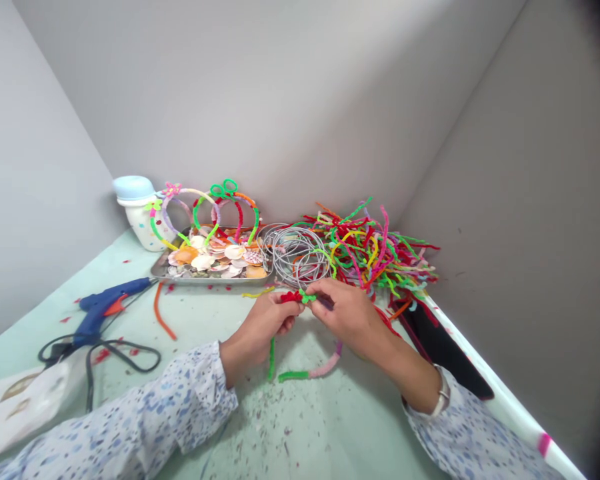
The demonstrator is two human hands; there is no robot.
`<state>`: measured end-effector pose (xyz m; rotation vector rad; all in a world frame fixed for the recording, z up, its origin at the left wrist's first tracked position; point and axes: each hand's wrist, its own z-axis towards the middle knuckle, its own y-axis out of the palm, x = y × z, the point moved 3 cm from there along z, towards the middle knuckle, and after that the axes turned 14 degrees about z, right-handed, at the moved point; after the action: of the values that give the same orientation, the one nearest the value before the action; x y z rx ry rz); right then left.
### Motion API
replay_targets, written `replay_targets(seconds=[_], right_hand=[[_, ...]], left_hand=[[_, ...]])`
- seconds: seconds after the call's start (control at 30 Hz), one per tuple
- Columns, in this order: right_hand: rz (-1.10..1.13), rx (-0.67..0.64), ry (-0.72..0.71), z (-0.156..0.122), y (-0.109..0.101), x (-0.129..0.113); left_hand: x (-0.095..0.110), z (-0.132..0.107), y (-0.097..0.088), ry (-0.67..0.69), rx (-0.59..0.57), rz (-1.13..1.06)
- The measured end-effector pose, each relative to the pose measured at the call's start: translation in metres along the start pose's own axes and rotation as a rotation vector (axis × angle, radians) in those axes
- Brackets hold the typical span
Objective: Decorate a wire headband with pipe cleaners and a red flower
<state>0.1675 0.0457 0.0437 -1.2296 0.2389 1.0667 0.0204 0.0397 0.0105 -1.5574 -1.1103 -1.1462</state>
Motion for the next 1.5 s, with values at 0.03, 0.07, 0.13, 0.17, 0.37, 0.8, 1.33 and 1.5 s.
replay_targets(seconds=[0.03, 0.07, 0.13, 0.17, 0.37, 0.8, 1.33, 1.5], right_hand=[[-0.011, 0.002, -0.004, -0.0001, 0.0006, -0.0001], [-0.021, 0.005, -0.009, -0.0002, 0.0011, -0.0002], [-0.032, 0.011, -0.02, -0.0004, 0.0017, -0.0004], [-0.032, 0.014, -0.024, -0.0004, 0.0018, -0.0005], [-0.005, 0.008, -0.028, -0.0009, -0.0009, 0.0001], [0.036, -0.012, -0.009, 0.0009, -0.0006, 0.0], [0.156, 0.014, 0.104, 0.0006, 0.0047, 0.0019], [0.167, -0.001, 0.133, 0.0008, 0.0048, 0.0025]], left_hand=[[0.0002, -0.0002, 0.0001, -0.001, 0.002, -0.003], [0.0006, -0.0004, 0.0003, -0.002, 0.002, -0.007], [0.001, -0.0009, 0.0011, -0.009, -0.002, -0.016], [0.0011, -0.0011, 0.0015, -0.014, -0.003, -0.019], [-0.0006, -0.0005, 0.0027, -0.035, -0.01, -0.041], [-0.0027, 0.0006, 0.0016, -0.013, 0.013, 0.017], [-0.0043, 0.0034, 0.0004, -0.03, 0.026, 0.061], [-0.0042, 0.0033, 0.0002, -0.031, 0.027, 0.063]])
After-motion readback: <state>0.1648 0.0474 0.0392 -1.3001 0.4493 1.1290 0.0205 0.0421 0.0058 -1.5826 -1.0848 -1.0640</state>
